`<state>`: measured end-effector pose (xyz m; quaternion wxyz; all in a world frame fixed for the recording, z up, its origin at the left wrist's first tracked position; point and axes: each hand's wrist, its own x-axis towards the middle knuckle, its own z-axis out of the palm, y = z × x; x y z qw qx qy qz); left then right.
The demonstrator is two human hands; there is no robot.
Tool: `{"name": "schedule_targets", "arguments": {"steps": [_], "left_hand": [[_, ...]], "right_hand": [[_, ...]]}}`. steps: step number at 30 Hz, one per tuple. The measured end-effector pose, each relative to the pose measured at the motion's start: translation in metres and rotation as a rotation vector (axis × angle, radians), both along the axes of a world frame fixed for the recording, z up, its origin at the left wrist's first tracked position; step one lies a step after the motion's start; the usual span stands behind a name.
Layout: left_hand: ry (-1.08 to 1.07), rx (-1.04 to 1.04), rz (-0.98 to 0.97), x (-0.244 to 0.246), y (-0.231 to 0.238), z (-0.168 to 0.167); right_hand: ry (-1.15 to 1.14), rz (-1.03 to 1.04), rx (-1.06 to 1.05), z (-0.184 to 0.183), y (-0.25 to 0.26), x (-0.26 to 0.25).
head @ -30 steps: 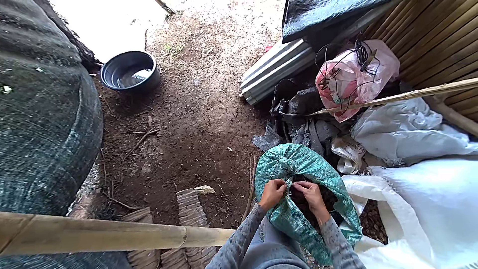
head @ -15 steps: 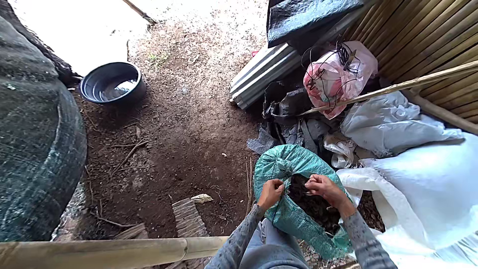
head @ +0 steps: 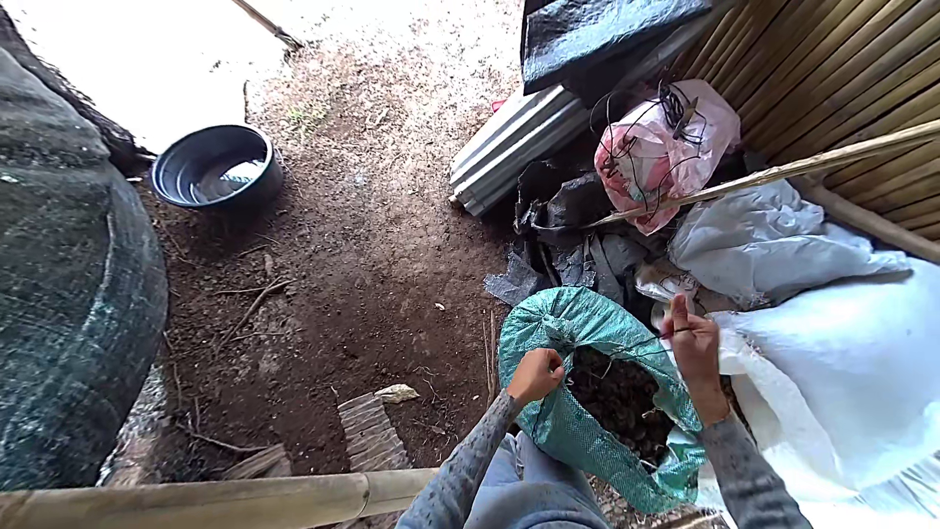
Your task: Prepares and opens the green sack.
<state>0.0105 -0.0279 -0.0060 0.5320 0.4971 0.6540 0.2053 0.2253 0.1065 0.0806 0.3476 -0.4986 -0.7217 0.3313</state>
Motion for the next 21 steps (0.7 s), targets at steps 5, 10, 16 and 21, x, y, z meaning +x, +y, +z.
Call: {"name": "schedule_targets", "arguments": {"steps": [5, 10, 16, 21], "left_hand": [[0.176, 0.120, 0.014, 0.009, 0.002, 0.011], [0.126, 0.430, -0.188, 0.024, 0.032, 0.016], [-0.033, 0.465, -0.088, 0.014, 0.053, 0.014], [-0.132, 0.283, 0.062, 0.005, 0.060, 0.013]], "right_hand": [[-0.442, 0.109, 0.498, 0.003, 0.027, 0.008], [-0.397, 0.229, 0.505, 0.024, 0.018, -0.025], [-0.508, 0.299, 0.110, 0.047, 0.014, -0.002], [-0.286, 0.269, -0.516, -0.029, -0.035, -0.007]]}}
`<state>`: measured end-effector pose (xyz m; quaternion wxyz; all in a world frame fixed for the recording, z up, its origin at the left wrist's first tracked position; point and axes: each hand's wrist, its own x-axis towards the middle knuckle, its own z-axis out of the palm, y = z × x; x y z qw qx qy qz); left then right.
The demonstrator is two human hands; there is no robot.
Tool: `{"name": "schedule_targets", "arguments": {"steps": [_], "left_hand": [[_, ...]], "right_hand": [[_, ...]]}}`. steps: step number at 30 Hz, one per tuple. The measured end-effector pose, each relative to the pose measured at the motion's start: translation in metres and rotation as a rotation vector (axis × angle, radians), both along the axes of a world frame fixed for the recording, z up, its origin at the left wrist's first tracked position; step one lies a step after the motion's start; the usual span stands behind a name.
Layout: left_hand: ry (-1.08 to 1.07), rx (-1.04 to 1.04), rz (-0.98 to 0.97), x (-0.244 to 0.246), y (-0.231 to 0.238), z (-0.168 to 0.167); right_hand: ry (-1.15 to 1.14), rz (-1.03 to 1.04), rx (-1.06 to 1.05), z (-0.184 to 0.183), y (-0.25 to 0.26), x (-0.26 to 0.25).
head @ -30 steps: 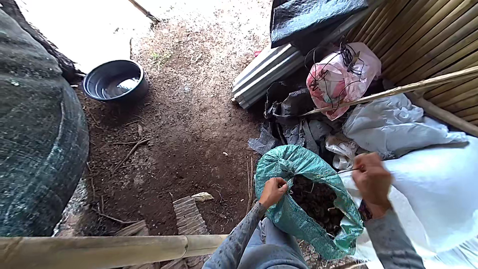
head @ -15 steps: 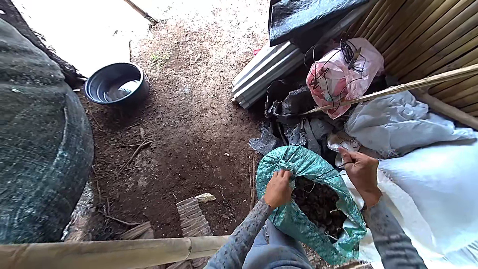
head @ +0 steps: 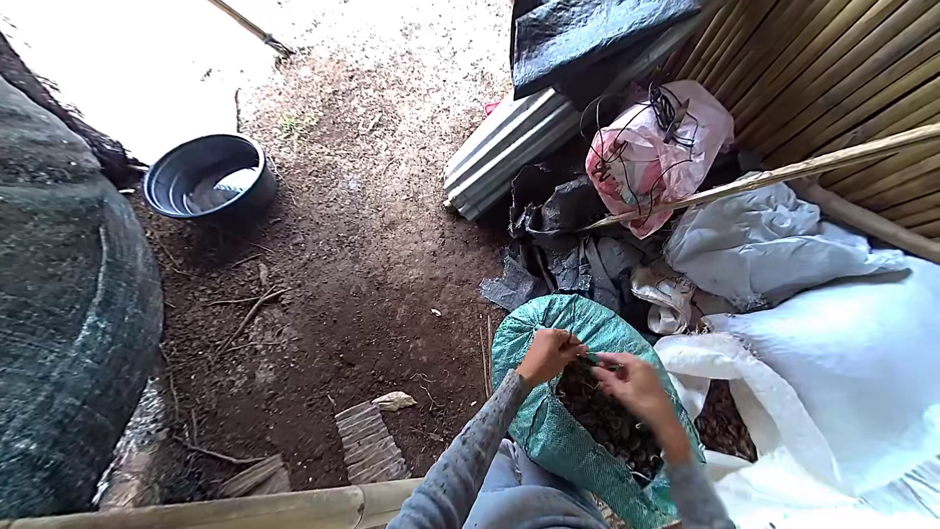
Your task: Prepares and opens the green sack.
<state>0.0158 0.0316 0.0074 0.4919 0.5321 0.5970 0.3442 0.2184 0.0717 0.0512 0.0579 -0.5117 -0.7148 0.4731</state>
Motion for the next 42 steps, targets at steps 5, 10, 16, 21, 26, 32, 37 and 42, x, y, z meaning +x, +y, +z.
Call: {"name": "schedule_targets", "arguments": {"steps": [5, 10, 16, 21, 26, 32, 37, 42], "left_hand": [[-0.018, 0.020, 0.072, 0.002, -0.001, -0.002], [-0.155, -0.047, 0.105, -0.004, -0.002, -0.013], [-0.064, -0.069, 0.069, -0.009, -0.021, -0.021], [0.223, -0.330, 0.026, 0.015, -0.051, -0.004], [0.053, -0.156, 0.332, 0.043, -0.078, -0.042], [-0.081, 0.004, 0.434, 0.041, -0.106, -0.039], [-0.137, -0.205, 0.425, 0.024, -0.093, -0.035], [-0.193, -0.333, 0.470, 0.044, -0.092, -0.042]], "right_hand": [[0.424, -0.302, -0.029, -0.077, -0.040, -0.037], [0.566, -0.652, -0.264, -0.087, -0.053, -0.038], [0.707, -0.742, -0.264, -0.079, -0.055, -0.052], [0.586, -0.692, -0.406, -0.072, -0.031, -0.058], [0.644, -0.765, -0.465, -0.096, -0.035, -0.064], [0.554, -0.452, -0.168, -0.062, -0.029, -0.052], [0.562, -0.466, -0.352, -0.062, -0.003, -0.080], [0.504, -0.395, -0.385, -0.074, 0.002, -0.071]]}}
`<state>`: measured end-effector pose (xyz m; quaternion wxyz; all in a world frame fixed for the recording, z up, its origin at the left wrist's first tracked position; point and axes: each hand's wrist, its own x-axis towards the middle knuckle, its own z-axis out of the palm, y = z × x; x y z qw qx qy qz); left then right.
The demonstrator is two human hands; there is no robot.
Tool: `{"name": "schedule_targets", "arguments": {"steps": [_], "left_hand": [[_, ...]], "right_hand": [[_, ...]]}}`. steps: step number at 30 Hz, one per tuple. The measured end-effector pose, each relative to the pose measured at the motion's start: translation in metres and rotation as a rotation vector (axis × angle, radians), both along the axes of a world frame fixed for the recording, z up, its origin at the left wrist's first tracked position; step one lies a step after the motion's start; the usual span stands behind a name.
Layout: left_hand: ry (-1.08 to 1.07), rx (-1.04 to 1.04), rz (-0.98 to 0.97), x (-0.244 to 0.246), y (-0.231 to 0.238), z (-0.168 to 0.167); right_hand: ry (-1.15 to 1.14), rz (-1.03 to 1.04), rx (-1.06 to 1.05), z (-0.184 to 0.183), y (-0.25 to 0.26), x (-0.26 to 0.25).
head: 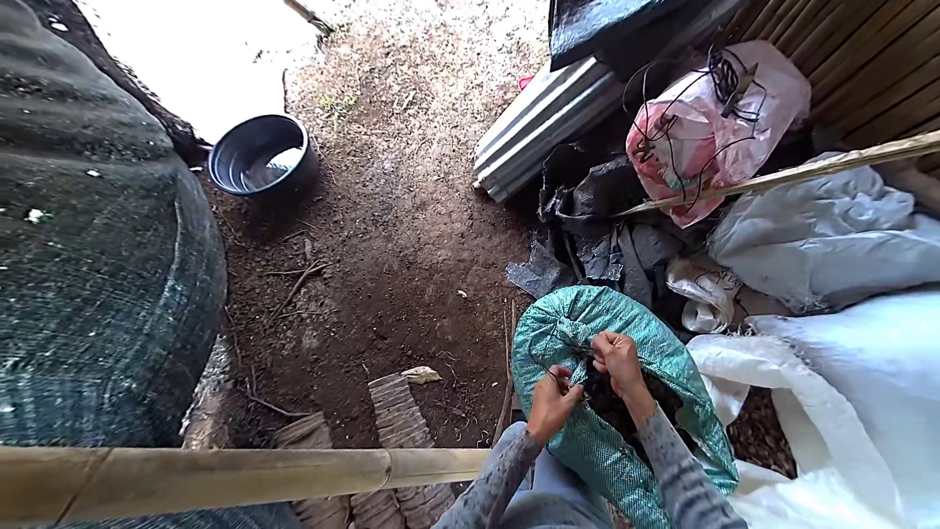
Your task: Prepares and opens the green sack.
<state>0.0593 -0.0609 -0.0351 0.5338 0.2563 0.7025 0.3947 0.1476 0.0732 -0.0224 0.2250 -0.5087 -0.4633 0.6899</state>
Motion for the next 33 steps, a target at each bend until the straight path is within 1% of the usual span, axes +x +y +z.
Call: {"name": "schedule_targets", "arguments": {"steps": [2, 3, 5, 6, 8, 10, 11, 12, 13, 15, 16, 18, 21, 23, 24, 25, 26, 27, 29, 30, 31, 33], "left_hand": [[0.076, 0.072, -0.021, 0.005, -0.010, 0.001], [0.153, 0.151, -0.037, 0.005, -0.018, 0.000], [0.309, 0.307, -0.093, 0.005, -0.043, -0.014], [0.359, 0.332, -0.118, 0.006, -0.058, -0.024], [0.447, 0.314, -0.143, 0.014, -0.079, -0.044], [0.586, 0.302, -0.189, 0.019, -0.080, -0.055], [0.630, 0.293, -0.237, 0.017, -0.076, -0.055], [0.610, 0.259, -0.286, 0.012, -0.071, -0.049], [0.534, 0.206, -0.310, 0.005, -0.066, -0.040], [0.381, 0.156, -0.226, -0.015, -0.060, -0.024], [0.357, 0.133, -0.202, -0.031, -0.057, -0.011], [0.450, 0.059, -0.283, -0.074, -0.046, 0.032], [0.724, -0.017, -0.415, -0.136, -0.029, 0.109], [0.898, -0.051, -0.467, -0.156, -0.022, 0.135], [0.954, -0.095, -0.519, -0.156, -0.018, 0.138], [0.970, -0.123, -0.575, -0.148, -0.016, 0.134], [0.934, -0.080, -0.616, -0.133, -0.015, 0.124], [0.864, 0.021, -0.625, -0.113, -0.015, 0.110], [0.676, 0.213, -0.559, -0.064, -0.012, 0.077], [0.610, 0.243, -0.526, -0.040, -0.009, 0.061], [0.592, 0.244, -0.499, -0.020, -0.006, 0.047], [0.695, 0.294, -0.404, 0.010, -0.004, 0.018]], "right_hand": [[-0.019, 0.024, 0.102, 0.007, -0.008, 0.003], [-0.041, 0.042, 0.171, 0.012, -0.011, 0.003], [-0.062, 0.035, 0.238, 0.017, -0.016, 0.004], [-0.041, 0.004, 0.212, 0.016, -0.017, 0.005], [0.013, -0.069, 0.127, 0.012, -0.018, 0.007], [0.032, -0.089, 0.094, 0.013, -0.017, 0.007], [0.037, -0.089, 0.080, 0.013, -0.017, 0.007], [0.046, -0.094, 0.058, 0.014, -0.017, 0.008], [0.060, -0.104, 0.028, 0.016, -0.015, 0.008], [0.095, -0.139, -0.031, 0.017, -0.012, 0.009], [0.101, -0.149, -0.046, 0.018, -0.011, 0.009], [0.100, -0.170, -0.073, 0.017, -0.011, 0.012], [0.110, -0.207, -0.121, 0.012, -0.015, 0.023], [0.128, -0.225, -0.134, 0.011, -0.018, 0.028], [0.139, -0.228, -0.135, 0.012, -0.019, 0.029], [0.147, -0.224, -0.135, 0.015, -0.020, 0.030], [0.148, -0.217, -0.142, 0.018, -0.021, 0.032], [0.149, -0.223, -0.159, 0.020, -0.021, 0.034], [0.161, -0.256, -0.195, 0.024, -0.021, 0.037], [0.171, -0.269, -0.212, 0.025, -0.020, 0.037], [0.179, -0.276, -0.223, 0.026, -0.020, 0.038], [0.184, -0.275, -0.226, 0.026, -0.019, 0.041]]}}
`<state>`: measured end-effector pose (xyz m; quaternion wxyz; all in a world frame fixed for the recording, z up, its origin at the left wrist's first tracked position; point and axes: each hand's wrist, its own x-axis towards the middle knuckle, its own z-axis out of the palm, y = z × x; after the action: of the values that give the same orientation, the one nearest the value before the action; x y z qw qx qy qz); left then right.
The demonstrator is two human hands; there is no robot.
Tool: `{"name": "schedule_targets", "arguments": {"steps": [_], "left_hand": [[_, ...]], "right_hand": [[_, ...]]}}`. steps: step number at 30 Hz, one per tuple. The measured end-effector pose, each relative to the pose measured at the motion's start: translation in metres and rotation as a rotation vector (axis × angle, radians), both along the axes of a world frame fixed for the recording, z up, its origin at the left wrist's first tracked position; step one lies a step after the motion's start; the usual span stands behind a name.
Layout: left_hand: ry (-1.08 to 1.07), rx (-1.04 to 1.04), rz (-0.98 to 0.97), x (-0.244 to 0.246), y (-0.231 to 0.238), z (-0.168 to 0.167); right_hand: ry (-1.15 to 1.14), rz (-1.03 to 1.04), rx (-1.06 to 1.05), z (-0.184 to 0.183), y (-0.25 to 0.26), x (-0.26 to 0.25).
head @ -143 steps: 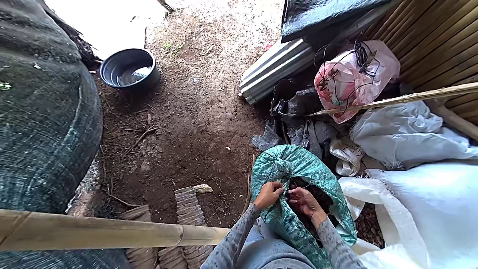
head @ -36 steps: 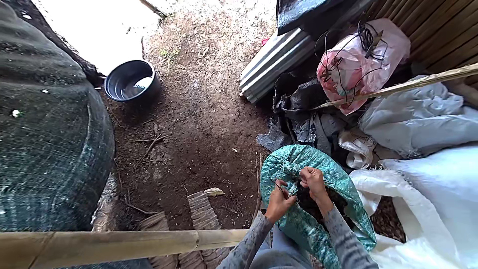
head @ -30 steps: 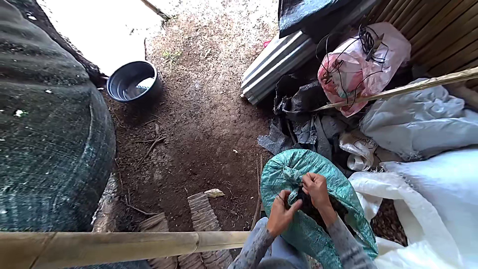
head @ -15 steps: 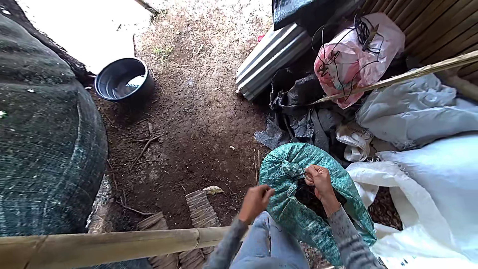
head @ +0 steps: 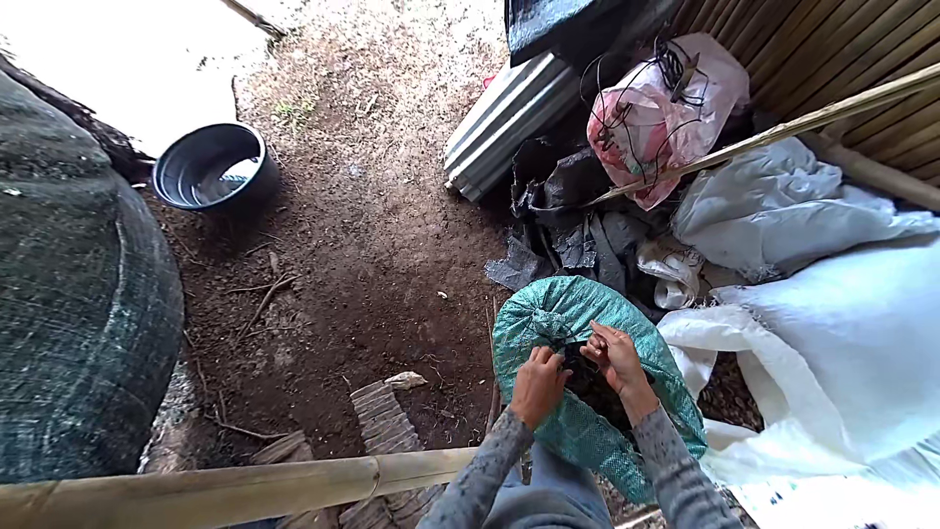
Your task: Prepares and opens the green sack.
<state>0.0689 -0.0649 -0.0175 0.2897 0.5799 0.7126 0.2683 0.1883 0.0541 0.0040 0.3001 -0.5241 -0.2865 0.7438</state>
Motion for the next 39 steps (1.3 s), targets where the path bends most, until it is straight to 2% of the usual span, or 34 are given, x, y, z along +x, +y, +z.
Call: {"name": "schedule_targets", "arguments": {"steps": [3, 5, 7, 9, 11, 13, 19, 24, 26, 30, 34, 36, 39], "left_hand": [[0.267, 0.335, 0.067, 0.016, 0.001, -0.037], [0.418, 0.441, 0.021, 0.016, 0.002, -0.045], [0.504, 0.458, -0.021, 0.019, 0.001, -0.047], [0.398, 0.353, 0.076, 0.025, 0.003, -0.043], [0.101, 0.146, 0.197, 0.032, 0.009, -0.028], [-0.045, 0.075, 0.253, 0.035, 0.012, -0.021], [-0.009, 0.209, 0.351, 0.041, -0.012, -0.011], [0.016, 0.229, 0.359, 0.039, -0.021, -0.004], [-0.009, 0.105, 0.364, 0.039, -0.016, 0.003], [-0.051, -0.140, 0.320, 0.027, -0.003, 0.014], [0.073, -0.343, 0.177, 0.031, 0.012, 0.029], [0.078, -0.283, 0.128, 0.033, 0.009, 0.026], [0.047, 0.095, 0.099, 0.029, -0.013, 0.006]], "right_hand": [[-0.006, -0.013, -0.029, -0.002, 0.003, 0.001], [-0.004, -0.031, -0.063, -0.001, 0.007, -0.001], [-0.008, -0.018, -0.084, 0.000, 0.013, -0.005], [-0.013, 0.017, -0.084, 0.000, 0.020, -0.008], [-0.029, 0.075, -0.057, -0.004, 0.026, -0.009], [-0.039, 0.128, -0.011, -0.013, 0.028, -0.010], [-0.184, 0.333, 0.213, -0.030, 0.009, -0.034], [-0.209, 0.404, 0.275, -0.033, 0.011, -0.047], [-0.197, 0.427, 0.279, -0.032, 0.023, -0.042], [-0.040, 0.492, 0.153, -0.018, 0.036, -0.029], [-0.052, 0.453, 0.225, -0.015, 0.029, -0.025], [-0.108, 0.437, 0.309, -0.023, 0.024, -0.026], [-0.149, 0.396, 0.330, -0.037, 0.009, -0.034]]}}
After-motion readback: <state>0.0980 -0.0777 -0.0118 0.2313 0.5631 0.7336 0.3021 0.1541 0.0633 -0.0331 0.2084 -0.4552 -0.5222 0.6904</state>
